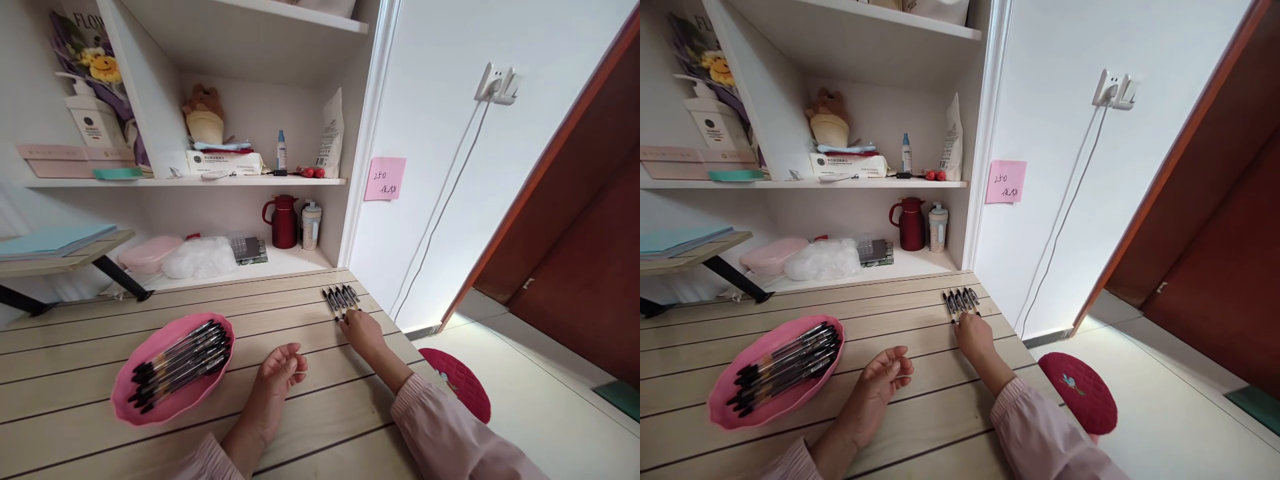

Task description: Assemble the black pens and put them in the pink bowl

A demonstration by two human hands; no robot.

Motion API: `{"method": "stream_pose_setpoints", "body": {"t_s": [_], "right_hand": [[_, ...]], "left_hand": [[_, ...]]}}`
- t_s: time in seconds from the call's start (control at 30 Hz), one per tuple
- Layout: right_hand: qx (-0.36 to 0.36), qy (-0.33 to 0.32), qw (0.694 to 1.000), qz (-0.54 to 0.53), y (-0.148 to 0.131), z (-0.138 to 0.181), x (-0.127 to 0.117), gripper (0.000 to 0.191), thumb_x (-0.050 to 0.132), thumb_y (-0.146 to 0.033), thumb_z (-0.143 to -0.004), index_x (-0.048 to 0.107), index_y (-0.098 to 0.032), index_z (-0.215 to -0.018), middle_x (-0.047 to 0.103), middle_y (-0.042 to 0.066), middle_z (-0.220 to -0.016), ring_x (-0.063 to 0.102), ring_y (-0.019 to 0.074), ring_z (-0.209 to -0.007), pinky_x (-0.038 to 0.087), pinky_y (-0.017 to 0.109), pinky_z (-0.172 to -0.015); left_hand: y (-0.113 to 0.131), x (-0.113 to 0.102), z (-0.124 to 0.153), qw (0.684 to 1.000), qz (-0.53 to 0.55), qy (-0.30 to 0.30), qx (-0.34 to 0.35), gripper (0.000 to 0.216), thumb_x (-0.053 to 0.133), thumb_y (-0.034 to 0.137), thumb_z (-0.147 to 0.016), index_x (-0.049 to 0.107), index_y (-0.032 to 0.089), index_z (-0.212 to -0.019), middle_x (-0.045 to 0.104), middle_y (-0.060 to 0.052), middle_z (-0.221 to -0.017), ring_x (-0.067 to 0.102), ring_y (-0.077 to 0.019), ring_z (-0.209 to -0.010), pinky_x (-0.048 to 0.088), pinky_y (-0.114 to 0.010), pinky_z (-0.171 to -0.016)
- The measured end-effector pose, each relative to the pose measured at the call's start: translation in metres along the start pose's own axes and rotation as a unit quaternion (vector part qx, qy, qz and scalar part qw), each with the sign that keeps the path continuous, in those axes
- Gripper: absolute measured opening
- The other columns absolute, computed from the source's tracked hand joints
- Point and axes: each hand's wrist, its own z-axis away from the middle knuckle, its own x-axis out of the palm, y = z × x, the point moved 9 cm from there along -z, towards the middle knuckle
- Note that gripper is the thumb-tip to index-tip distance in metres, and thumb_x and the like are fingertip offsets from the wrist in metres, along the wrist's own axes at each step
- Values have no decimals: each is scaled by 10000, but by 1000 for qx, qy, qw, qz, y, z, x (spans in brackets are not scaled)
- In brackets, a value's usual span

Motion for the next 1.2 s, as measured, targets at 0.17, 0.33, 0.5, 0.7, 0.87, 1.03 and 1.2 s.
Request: {"method": "stream_pose_setpoints", "body": {"t_s": [0.17, 0.33, 0.5, 0.7, 0.87, 1.03, 1.2], "right_hand": [[-38, 14, 998, 40, -22, -12, 6, 288, 380, -266, -845, 604, -128, -964, 625, 166, -972, 581, 251, -896, 398, 329, -719], [-43, 13, 997, 57, -25, -18, 12, 275, 370, -147, -820, 606, -99, -954, 632, 178, -952, 595, 253, -860, 411, 329, -694], [-45, 16, 997, 55, -26, -22, 13, 276, 375, -141, -810, 616, -103, -939, 641, 165, -931, 598, 248, -847, 417, 331, -690], [-40, 18, 998, 54, -27, -22, 9, 267, 387, -164, -816, 626, -110, -922, 643, 158, -929, 600, 240, -845, 419, 319, -690], [-35, 19, 998, 54, -21, -13, -2, 266, 390, -208, -833, 625, -125, -927, 632, 160, -959, 598, 237, -862, 422, 316, -706], [-60, 1, 996, 62, -25, 18, -4, 250, 386, -151, -827, 602, -98, -943, 631, 181, -935, 608, 236, -846, 424, 312, -702], [-140, -43, 988, 40, -60, 67, 8, 189, 453, -158, -786, 615, -112, -874, 651, 162, -845, 619, 241, -787, 429, 294, -656]], "left_hand": [[5, -2, -1, 1000, -22, -1, 6, 460, 712, 350, -576, 619, 148, -979, 637, -67, -743, 588, -185, -733, 416, -340, -726], [8, 2, -3, 999, -37, -35, -4, 345, 698, 291, -623, 619, 155, -930, 627, -51, -757, 569, -158, -724, 416, -319, -726], [7, 4, -4, 998, -39, -52, -7, 284, 659, 257, -682, 600, 164, -944, 615, -41, -776, 558, -143, -737, 413, -307, -733], [6, 4, -4, 998, -39, -55, -4, 286, 655, 246, -689, 596, 154, -953, 615, -52, -790, 558, -146, -743, 416, -305, -729], [8, 4, -4, 998, -43, -53, -2, 279, 650, 244, -691, 590, 153, -947, 610, -51, -790, 553, -145, -739, 419, -304, -723], [8, 7, 0, 997, -60, -50, 10, 304, 670, 265, -657, 603, 151, -932, 616, -52, -773, 558, -148, -717, 427, -295, -706], [42, 9, 5, 973, -218, -22, 67, 299, 647, 297, -647, 625, 167, -915, 641, -50, -786, 574, -175, -736, 429, -296, -724]]}}
